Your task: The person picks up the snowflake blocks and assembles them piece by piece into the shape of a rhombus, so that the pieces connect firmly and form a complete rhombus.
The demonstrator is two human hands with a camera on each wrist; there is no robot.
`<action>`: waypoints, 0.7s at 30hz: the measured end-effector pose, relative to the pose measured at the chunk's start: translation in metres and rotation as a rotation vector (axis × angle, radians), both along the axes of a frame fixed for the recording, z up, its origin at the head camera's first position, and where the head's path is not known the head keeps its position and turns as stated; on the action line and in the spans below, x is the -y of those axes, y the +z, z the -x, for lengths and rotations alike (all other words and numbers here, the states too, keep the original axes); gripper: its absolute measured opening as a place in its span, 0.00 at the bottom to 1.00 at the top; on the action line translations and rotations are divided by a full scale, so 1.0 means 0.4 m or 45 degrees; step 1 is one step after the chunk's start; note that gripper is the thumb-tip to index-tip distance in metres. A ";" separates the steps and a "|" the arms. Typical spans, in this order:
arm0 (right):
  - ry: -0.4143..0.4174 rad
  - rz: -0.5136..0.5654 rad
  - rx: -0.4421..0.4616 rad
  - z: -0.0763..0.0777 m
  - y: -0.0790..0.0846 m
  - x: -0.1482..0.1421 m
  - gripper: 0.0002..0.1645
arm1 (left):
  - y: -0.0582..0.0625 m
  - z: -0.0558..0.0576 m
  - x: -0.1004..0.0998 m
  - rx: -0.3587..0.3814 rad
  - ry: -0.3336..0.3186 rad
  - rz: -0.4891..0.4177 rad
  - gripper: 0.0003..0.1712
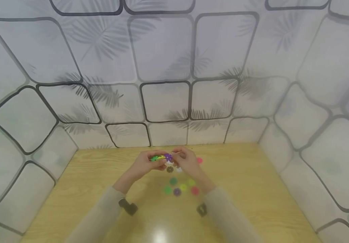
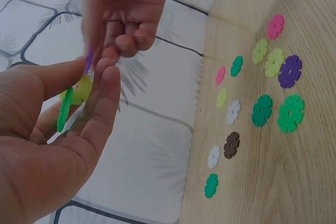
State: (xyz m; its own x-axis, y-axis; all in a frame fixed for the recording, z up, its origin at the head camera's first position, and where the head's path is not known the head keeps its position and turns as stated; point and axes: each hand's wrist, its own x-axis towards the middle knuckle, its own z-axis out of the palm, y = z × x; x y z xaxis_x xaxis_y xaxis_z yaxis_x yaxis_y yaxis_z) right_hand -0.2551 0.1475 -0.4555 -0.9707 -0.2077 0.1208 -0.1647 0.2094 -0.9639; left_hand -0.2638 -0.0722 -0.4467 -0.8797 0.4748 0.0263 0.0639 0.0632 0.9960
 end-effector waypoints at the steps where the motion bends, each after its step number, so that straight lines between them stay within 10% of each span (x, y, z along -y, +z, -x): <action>1: -0.008 -0.005 0.006 0.001 -0.005 -0.002 0.16 | 0.000 0.000 0.003 0.004 0.010 0.001 0.20; 21: 0.173 -0.501 -0.083 0.012 -0.188 -0.039 0.18 | -0.004 0.010 0.032 0.034 0.072 0.017 0.22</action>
State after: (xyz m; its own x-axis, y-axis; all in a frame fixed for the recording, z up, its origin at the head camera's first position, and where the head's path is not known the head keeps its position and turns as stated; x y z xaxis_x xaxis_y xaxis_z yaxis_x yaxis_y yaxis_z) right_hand -0.2601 0.1630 -0.5308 -0.9243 -0.3756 0.0672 -0.2744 0.5319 -0.8011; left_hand -0.2676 -0.0849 -0.4483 -0.9056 0.4241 -0.0035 0.0332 0.0792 0.9963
